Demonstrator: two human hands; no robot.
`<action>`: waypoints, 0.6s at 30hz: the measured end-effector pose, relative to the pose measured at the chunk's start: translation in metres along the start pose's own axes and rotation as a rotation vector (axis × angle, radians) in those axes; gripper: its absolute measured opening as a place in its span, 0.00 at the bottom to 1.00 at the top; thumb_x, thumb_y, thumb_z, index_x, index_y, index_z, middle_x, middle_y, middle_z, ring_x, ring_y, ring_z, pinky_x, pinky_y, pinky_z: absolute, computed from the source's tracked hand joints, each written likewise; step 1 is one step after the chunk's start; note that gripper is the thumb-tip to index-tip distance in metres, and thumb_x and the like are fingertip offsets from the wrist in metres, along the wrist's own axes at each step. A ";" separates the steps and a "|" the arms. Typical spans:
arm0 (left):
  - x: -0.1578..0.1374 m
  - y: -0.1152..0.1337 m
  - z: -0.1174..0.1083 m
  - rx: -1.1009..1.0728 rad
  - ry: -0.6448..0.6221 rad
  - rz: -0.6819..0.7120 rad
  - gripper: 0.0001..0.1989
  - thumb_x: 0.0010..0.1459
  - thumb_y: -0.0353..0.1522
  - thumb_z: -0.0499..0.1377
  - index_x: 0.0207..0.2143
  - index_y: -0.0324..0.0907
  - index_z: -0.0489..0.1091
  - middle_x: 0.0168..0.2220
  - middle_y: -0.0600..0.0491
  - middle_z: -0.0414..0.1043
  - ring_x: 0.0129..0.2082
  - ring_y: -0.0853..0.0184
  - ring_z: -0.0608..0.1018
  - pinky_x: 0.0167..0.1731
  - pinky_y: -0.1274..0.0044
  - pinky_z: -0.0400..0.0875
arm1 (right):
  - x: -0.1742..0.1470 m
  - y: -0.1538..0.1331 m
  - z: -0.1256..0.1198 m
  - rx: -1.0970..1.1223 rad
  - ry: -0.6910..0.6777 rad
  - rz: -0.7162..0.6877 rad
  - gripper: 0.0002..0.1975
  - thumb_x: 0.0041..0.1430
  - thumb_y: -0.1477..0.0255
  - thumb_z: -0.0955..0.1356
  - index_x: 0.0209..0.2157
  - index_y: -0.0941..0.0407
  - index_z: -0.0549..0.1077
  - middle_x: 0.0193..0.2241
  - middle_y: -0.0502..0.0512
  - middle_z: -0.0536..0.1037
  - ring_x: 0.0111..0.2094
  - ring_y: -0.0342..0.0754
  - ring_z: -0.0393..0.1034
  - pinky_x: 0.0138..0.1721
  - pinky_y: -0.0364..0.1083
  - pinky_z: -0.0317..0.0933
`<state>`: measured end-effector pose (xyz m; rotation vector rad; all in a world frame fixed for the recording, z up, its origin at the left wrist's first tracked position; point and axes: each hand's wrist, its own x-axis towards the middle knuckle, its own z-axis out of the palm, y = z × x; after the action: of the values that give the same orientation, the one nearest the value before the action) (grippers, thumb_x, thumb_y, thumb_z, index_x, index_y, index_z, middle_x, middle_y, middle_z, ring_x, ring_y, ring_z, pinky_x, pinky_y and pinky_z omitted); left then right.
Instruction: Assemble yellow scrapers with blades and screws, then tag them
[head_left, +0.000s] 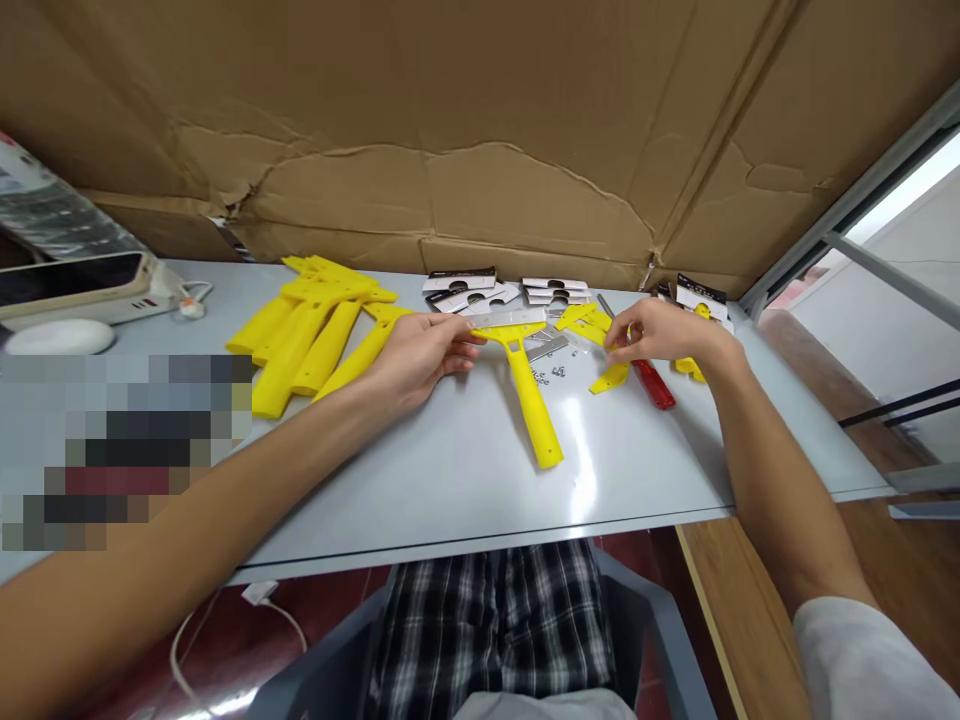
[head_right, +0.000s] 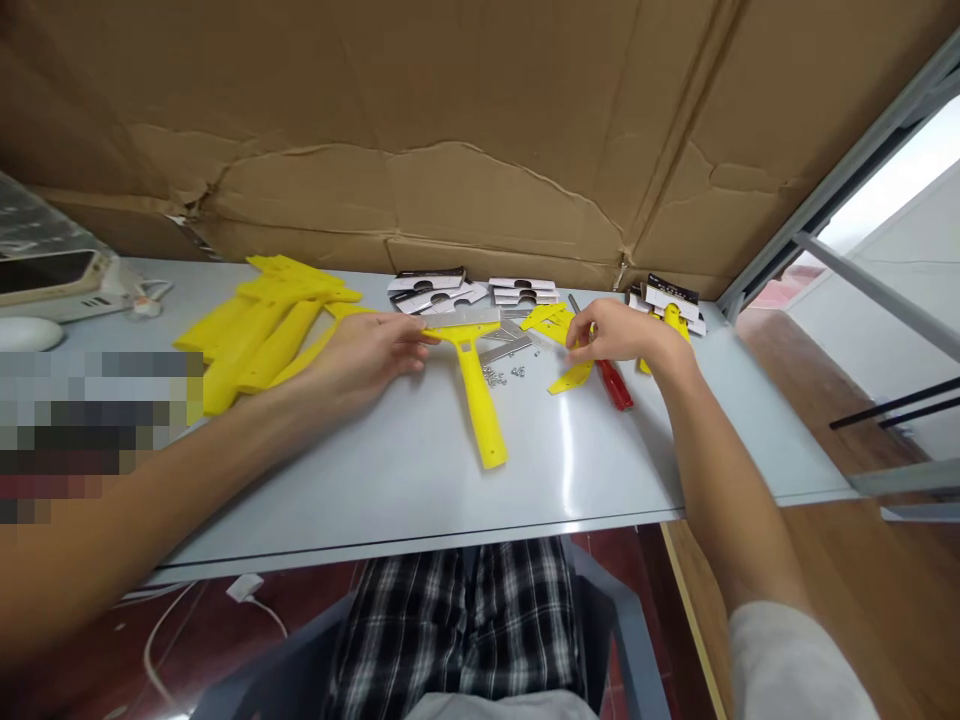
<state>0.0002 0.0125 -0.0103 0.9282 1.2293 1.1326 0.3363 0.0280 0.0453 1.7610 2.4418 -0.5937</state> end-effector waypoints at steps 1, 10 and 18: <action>0.001 0.000 0.000 -0.001 0.009 0.001 0.02 0.57 0.24 0.64 0.30 0.35 0.76 0.34 0.43 0.81 0.24 0.71 0.77 0.19 0.81 0.72 | -0.002 -0.004 -0.001 -0.018 -0.041 0.037 0.25 0.53 0.50 0.74 0.44 0.53 0.83 0.40 0.52 0.80 0.35 0.39 0.69 0.38 0.40 0.57; 0.001 -0.002 0.000 0.004 -0.011 0.027 0.03 0.58 0.26 0.65 0.31 0.35 0.77 0.36 0.43 0.82 0.24 0.72 0.76 0.19 0.81 0.71 | -0.025 -0.069 0.022 -0.292 -0.042 0.341 0.32 0.49 0.44 0.75 0.45 0.57 0.81 0.43 0.62 0.75 0.32 0.43 0.68 0.37 0.45 0.58; 0.000 -0.003 0.000 0.005 -0.004 0.037 0.03 0.57 0.26 0.65 0.31 0.34 0.77 0.32 0.45 0.80 0.23 0.72 0.76 0.19 0.80 0.70 | -0.034 -0.088 0.026 -0.346 -0.093 0.236 0.21 0.59 0.61 0.71 0.51 0.53 0.80 0.37 0.60 0.76 0.33 0.44 0.70 0.38 0.46 0.58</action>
<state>0.0009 0.0121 -0.0133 0.9606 1.2165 1.1565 0.2620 -0.0351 0.0547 1.7905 2.0793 -0.2088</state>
